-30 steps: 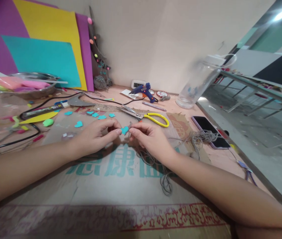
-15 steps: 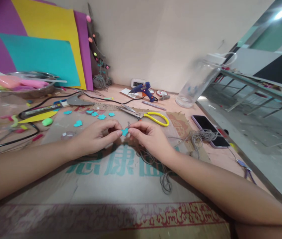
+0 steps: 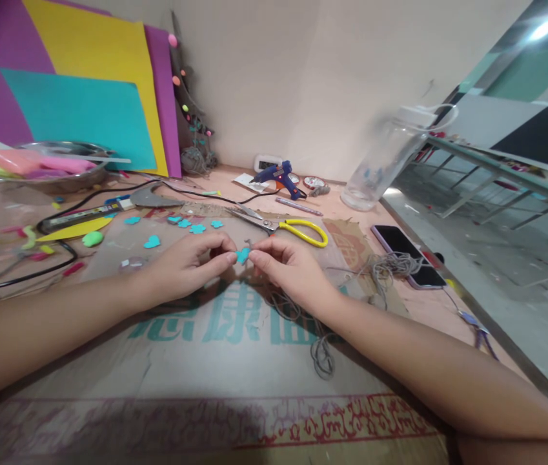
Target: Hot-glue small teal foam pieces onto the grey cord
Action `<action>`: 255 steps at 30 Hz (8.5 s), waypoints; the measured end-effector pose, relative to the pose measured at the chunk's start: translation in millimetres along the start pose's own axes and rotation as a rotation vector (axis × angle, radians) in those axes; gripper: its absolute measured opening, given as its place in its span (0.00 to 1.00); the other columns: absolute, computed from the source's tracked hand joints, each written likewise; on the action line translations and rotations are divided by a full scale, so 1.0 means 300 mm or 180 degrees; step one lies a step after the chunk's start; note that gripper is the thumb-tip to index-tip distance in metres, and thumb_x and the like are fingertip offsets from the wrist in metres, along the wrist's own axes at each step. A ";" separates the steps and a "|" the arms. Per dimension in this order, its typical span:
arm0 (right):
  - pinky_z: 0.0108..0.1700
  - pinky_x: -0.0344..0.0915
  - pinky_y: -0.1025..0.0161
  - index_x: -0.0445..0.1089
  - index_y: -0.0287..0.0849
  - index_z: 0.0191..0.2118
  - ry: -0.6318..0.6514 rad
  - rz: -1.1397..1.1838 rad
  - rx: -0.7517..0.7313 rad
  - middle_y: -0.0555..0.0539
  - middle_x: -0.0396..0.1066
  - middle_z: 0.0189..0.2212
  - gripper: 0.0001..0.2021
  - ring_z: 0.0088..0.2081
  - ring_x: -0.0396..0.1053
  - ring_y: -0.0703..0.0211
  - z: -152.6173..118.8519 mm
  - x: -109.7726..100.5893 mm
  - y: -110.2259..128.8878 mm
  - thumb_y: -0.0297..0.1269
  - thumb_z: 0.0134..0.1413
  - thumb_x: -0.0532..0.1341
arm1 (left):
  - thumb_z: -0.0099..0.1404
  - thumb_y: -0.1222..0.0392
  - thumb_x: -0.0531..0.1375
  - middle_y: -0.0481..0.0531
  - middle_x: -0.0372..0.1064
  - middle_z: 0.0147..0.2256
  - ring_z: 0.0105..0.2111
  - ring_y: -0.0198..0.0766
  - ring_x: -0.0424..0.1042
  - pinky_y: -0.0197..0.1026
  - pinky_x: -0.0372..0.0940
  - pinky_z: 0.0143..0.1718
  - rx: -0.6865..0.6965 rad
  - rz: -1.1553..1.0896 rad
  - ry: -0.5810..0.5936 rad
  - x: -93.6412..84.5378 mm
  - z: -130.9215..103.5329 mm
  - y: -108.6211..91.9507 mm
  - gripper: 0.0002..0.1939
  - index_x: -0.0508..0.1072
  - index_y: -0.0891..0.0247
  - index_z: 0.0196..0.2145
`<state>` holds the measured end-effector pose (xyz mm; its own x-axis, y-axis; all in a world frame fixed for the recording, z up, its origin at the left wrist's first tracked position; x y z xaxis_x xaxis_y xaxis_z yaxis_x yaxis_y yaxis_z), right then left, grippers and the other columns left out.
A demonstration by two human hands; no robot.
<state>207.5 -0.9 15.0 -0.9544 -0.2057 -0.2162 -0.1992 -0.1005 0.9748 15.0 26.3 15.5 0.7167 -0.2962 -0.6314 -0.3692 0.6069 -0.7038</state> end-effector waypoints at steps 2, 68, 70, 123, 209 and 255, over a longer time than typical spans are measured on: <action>0.21 0.54 0.68 0.72 0.42 0.35 0.0024 0.0055 0.0078 0.55 0.68 0.21 0.16 0.19 0.57 0.70 -0.002 0.003 0.004 0.50 0.52 0.68 | 0.68 0.56 0.53 0.48 0.69 0.28 0.29 0.36 0.66 0.38 0.59 0.32 0.0039 0.0022 0.0024 0.001 -0.001 0.000 0.13 0.71 0.64 0.30; 0.20 0.53 0.69 0.61 0.43 0.29 -0.0019 0.0016 -0.0022 0.56 0.67 0.19 0.18 0.17 0.57 0.70 0.005 -0.008 0.015 0.49 0.52 0.68 | 0.67 0.55 0.53 0.45 0.60 0.24 0.27 0.35 0.61 0.39 0.57 0.32 -0.0278 -0.0542 -0.0442 -0.018 0.022 0.010 0.14 0.62 0.61 0.25; 0.20 0.54 0.69 0.62 0.43 0.28 0.0003 -0.0108 -0.0156 0.55 0.68 0.19 0.17 0.17 0.58 0.70 0.008 -0.020 0.025 0.48 0.53 0.67 | 0.67 0.54 0.53 0.45 0.61 0.24 0.27 0.35 0.61 0.39 0.57 0.32 -0.0312 -0.0583 -0.0411 -0.018 0.023 0.010 0.14 0.63 0.62 0.25; 0.25 0.56 0.66 0.63 0.44 0.28 -0.0131 -0.0714 -0.0615 0.55 0.60 0.22 0.03 0.23 0.58 0.65 0.039 -0.046 -0.014 0.34 0.52 0.56 | 0.68 0.52 0.53 0.47 0.67 0.26 0.28 0.35 0.65 0.37 0.59 0.31 -0.0429 -0.0334 -0.0132 0.003 0.011 0.017 0.14 0.68 0.63 0.29; 0.42 0.64 0.58 0.71 0.44 0.31 -0.0036 -0.1662 -0.1132 0.48 0.71 0.31 0.08 0.36 0.69 0.57 0.027 -0.025 0.023 0.38 0.61 0.60 | 0.68 0.55 0.55 0.50 0.74 0.32 0.33 0.38 0.70 0.37 0.62 0.34 -0.0051 0.0126 0.0034 0.016 0.013 0.036 0.11 0.75 0.62 0.34; 0.26 0.65 0.65 0.75 0.42 0.36 -0.1139 -0.1198 -0.0573 0.44 0.77 0.29 0.14 0.27 0.72 0.58 0.259 -0.286 0.082 0.49 0.52 0.65 | 0.67 0.56 0.56 0.46 0.70 0.27 0.28 0.35 0.68 0.37 0.59 0.31 -0.0469 -0.0149 -0.0271 0.012 0.009 0.051 0.10 0.72 0.62 0.31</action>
<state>267.2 89.8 61.7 -0.8468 0.2173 -0.4854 -0.5303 -0.2747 0.8021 13.7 36.5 3.4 0.7804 -0.2543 -0.5713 -0.4125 0.4773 -0.7759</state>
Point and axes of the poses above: each hand's wrist, its own z-axis towards the middle knuckle, its own x-axis out of the palm, y = z × x, the point moved 2 cm from there along z, towards the middle knuckle
